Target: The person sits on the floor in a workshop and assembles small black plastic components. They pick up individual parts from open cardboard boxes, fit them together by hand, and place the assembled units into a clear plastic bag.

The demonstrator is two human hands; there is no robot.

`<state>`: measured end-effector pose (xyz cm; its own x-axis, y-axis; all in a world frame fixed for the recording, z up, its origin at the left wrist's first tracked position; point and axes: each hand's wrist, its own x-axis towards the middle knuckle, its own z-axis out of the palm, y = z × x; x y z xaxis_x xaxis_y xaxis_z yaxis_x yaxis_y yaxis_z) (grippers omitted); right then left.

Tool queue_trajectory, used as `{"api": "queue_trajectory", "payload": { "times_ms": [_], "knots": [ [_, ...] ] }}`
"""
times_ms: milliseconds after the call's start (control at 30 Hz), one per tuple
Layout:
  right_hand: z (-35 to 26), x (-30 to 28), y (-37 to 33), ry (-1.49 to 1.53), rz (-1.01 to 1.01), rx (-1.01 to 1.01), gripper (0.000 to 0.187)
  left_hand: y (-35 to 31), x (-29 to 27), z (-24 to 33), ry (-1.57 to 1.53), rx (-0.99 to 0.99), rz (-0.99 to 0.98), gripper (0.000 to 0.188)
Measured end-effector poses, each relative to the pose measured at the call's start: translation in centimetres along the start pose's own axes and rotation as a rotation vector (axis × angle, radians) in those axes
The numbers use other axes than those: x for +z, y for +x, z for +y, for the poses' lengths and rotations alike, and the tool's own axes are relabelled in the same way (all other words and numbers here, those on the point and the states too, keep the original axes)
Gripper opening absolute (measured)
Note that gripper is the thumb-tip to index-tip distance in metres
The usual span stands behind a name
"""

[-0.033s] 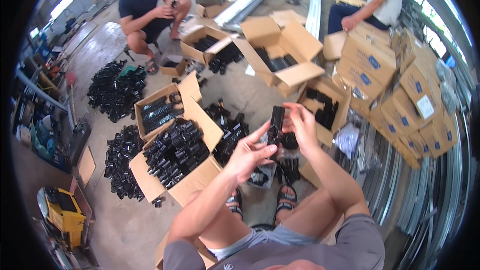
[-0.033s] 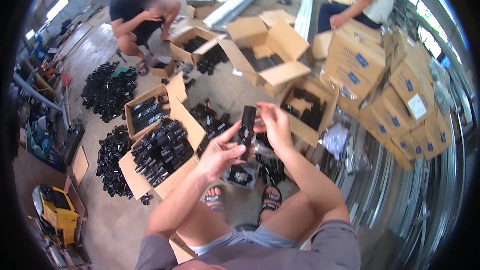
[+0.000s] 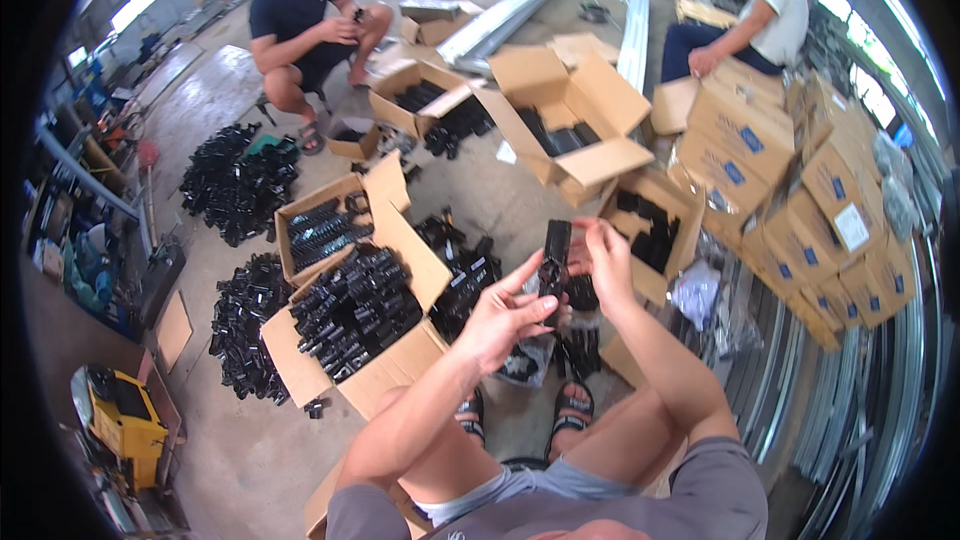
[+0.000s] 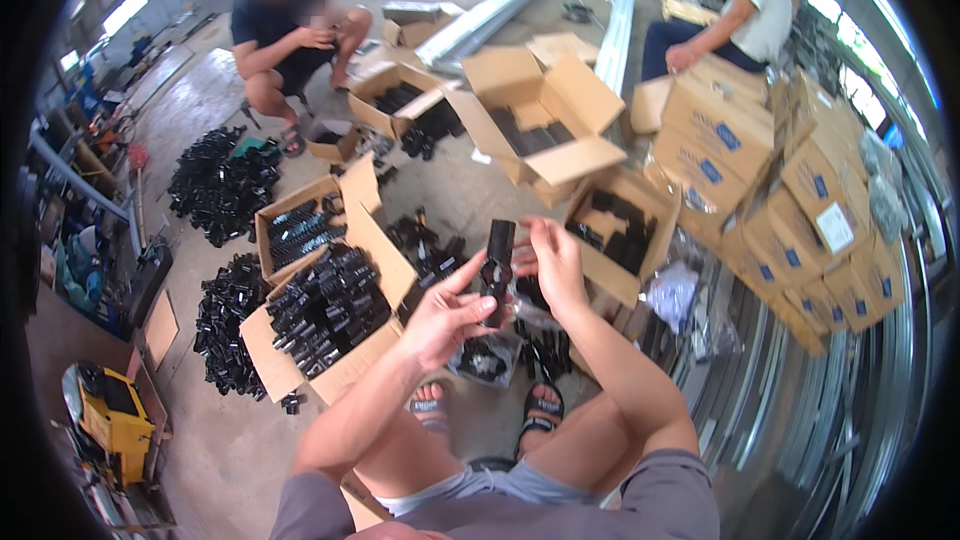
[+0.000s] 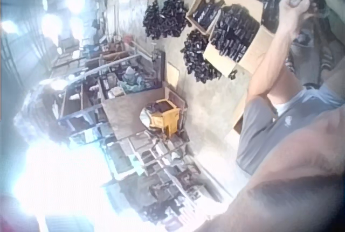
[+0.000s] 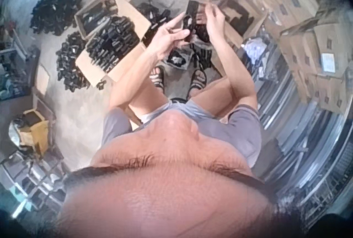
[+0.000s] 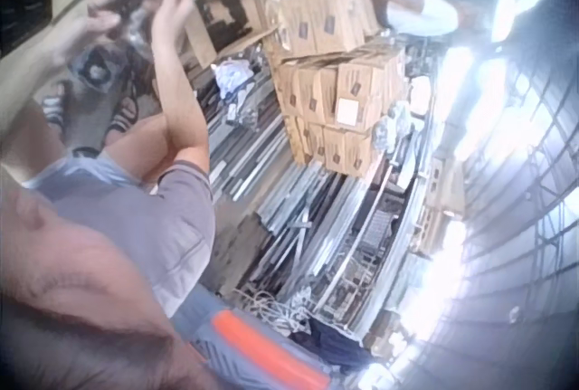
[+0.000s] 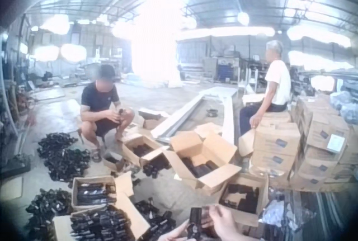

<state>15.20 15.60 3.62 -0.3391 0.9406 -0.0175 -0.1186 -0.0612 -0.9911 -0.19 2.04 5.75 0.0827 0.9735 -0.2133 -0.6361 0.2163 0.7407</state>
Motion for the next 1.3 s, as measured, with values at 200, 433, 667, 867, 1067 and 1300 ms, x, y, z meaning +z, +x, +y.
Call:
{"api": "queue_trajectory", "payload": {
  "times_ms": [200, 433, 667, 867, 1067, 1300],
  "knots": [
    [13.7, -0.1, -0.1, -1.068, -0.569, -0.087, 0.022, 0.4, 0.2, 0.2, -0.195, 0.134, 0.011, 0.076],
    [32.8, 0.0, -4.9, -1.484, -0.586, 0.210, 0.029, 1.0, 0.5, -0.4, -0.226, 0.159, 0.046, 0.075],
    [36.2, 0.4, -7.7, -1.490, -0.606, 0.432, 0.028, 0.0, -0.8, 0.0, -0.248, 0.180, 0.034, 0.077],
    [37.0, 0.2, -8.5, -1.496, -0.693, 0.417, 0.029, 0.1, -0.4, 0.3, -0.242, 0.176, 0.052, 0.076],
    [35.0, 0.1, -8.7, -1.498, -0.785, 0.420, 0.031, 0.3, 0.0, 0.0, -0.247, 0.170, 0.046, 0.077],
    [33.7, 1.3, -8.4, -1.466, -0.877, 0.393, 0.030, -0.1, 0.2, -0.3, -0.193, 0.136, 0.076, 0.077]
  ]
}}
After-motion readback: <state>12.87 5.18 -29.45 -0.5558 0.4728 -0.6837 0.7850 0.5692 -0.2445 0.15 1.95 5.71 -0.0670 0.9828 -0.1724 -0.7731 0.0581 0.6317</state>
